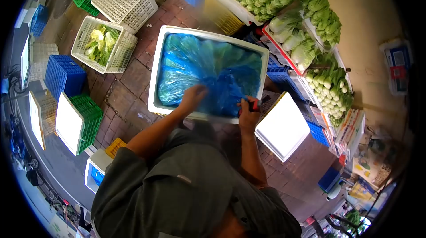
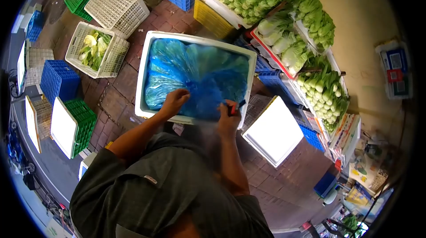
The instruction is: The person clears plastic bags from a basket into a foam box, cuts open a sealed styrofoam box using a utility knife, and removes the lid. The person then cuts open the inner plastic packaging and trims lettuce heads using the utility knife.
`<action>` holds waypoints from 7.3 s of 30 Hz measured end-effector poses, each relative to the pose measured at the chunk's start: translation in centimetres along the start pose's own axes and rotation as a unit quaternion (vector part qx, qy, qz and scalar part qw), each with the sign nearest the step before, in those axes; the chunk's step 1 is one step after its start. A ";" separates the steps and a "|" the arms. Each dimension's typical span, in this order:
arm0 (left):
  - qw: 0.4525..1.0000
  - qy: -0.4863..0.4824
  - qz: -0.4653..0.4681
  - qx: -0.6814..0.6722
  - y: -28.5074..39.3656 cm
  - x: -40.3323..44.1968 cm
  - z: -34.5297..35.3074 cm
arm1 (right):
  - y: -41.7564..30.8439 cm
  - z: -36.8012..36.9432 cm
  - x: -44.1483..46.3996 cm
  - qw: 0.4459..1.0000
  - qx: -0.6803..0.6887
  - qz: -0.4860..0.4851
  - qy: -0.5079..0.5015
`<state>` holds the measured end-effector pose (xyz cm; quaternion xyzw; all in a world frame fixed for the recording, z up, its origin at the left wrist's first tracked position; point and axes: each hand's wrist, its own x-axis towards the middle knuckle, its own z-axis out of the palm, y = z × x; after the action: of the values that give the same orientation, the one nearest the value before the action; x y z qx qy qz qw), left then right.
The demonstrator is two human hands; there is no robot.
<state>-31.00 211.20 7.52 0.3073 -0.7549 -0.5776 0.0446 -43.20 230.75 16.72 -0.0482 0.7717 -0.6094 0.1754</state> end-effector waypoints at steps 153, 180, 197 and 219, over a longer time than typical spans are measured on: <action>0.888 0.026 0.157 0.432 -1.1 25.7 -14.2 | 7.1 0.1 33.9 0.805 -0.492 -0.309 -0.117; 0.916 -0.136 -0.035 0.376 -12.0 -11.7 -16.7 | 22.3 -16.5 -6.8 0.905 -0.401 0.062 -0.125; 0.928 0.242 -0.283 0.001 -21.6 -11.4 -13.5 | 3.6 1.5 14.9 0.882 -0.422 -0.183 -0.099; 0.898 0.283 -0.272 -0.199 -7.2 -11.3 -8.1 | 5.8 7.3 22.3 0.738 -0.532 -0.278 -0.309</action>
<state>-15.52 209.13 6.95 0.6358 -0.4667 -0.5943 0.1573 -60.85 219.05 5.04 -0.5315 0.8261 -0.0730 0.1724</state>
